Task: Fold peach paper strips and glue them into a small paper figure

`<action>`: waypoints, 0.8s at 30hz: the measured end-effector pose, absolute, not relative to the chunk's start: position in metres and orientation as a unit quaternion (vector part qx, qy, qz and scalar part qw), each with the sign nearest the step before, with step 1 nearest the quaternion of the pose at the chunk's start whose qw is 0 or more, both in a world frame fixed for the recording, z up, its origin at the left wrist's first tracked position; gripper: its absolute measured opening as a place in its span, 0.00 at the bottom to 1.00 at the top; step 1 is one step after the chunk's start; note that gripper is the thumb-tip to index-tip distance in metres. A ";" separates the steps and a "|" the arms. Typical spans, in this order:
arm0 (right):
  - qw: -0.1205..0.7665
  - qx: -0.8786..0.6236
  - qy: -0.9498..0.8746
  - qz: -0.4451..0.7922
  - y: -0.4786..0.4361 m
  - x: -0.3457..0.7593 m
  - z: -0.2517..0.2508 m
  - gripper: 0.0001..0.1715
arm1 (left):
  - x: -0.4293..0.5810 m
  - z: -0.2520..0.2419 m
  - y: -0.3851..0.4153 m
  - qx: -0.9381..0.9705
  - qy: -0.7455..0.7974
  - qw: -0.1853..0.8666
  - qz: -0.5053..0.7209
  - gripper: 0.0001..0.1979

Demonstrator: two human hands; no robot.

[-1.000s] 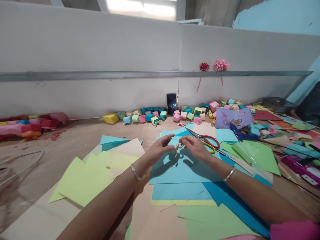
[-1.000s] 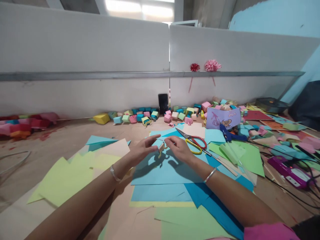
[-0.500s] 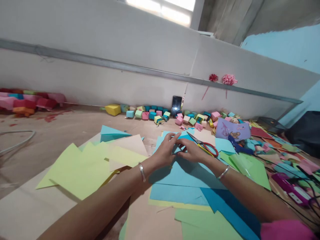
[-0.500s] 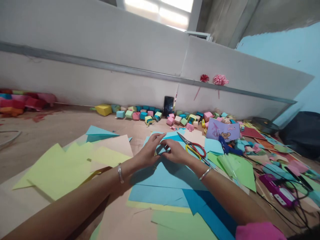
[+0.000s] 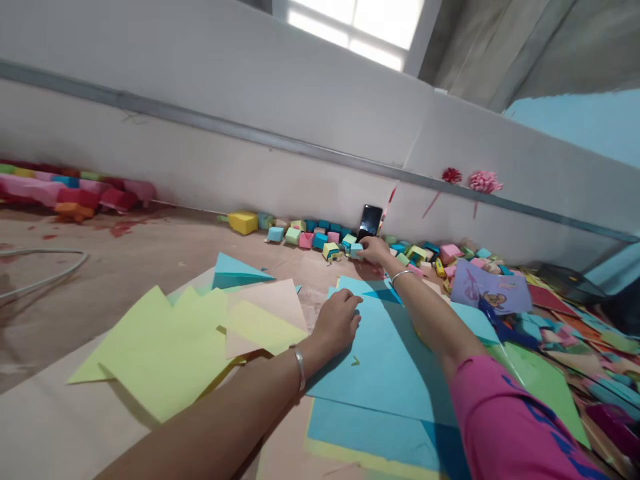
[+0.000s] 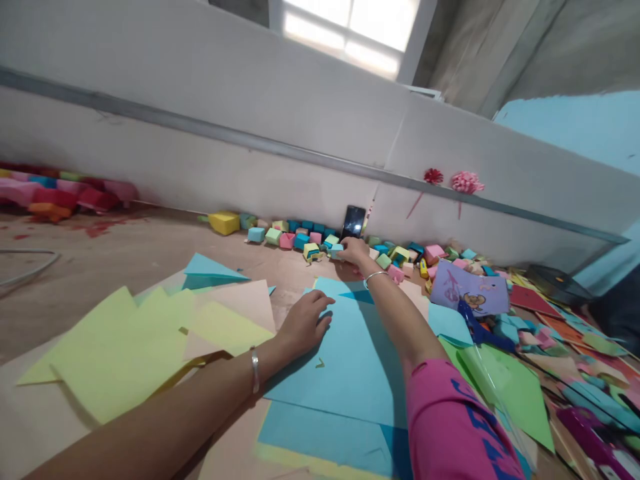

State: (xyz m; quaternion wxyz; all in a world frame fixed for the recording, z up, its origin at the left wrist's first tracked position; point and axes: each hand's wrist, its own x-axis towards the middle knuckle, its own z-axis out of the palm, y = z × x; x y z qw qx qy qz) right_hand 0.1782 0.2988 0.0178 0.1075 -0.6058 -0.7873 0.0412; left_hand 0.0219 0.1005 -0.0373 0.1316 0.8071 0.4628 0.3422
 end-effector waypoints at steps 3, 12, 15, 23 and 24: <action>0.069 -0.622 -0.780 0.015 0.308 0.183 0.011 0.19 | 0.022 -0.037 0.102 0.809 0.465 0.133 0.333 0.17; 0.040 -0.635 -0.771 -0.028 0.317 0.196 0.013 0.20 | 0.023 -0.035 0.102 0.812 0.469 0.120 0.325 0.16; 0.048 -0.630 -0.775 -0.033 0.315 0.198 0.011 0.20 | 0.023 -0.036 0.103 0.811 0.472 0.114 0.328 0.15; 0.091 -0.597 -0.796 -0.038 0.306 0.203 0.022 0.21 | 0.023 -0.038 0.105 0.809 0.476 0.100 0.329 0.15; 0.096 -0.592 -0.799 -0.037 0.302 0.203 0.026 0.21 | 0.023 -0.038 0.105 0.809 0.477 0.096 0.328 0.15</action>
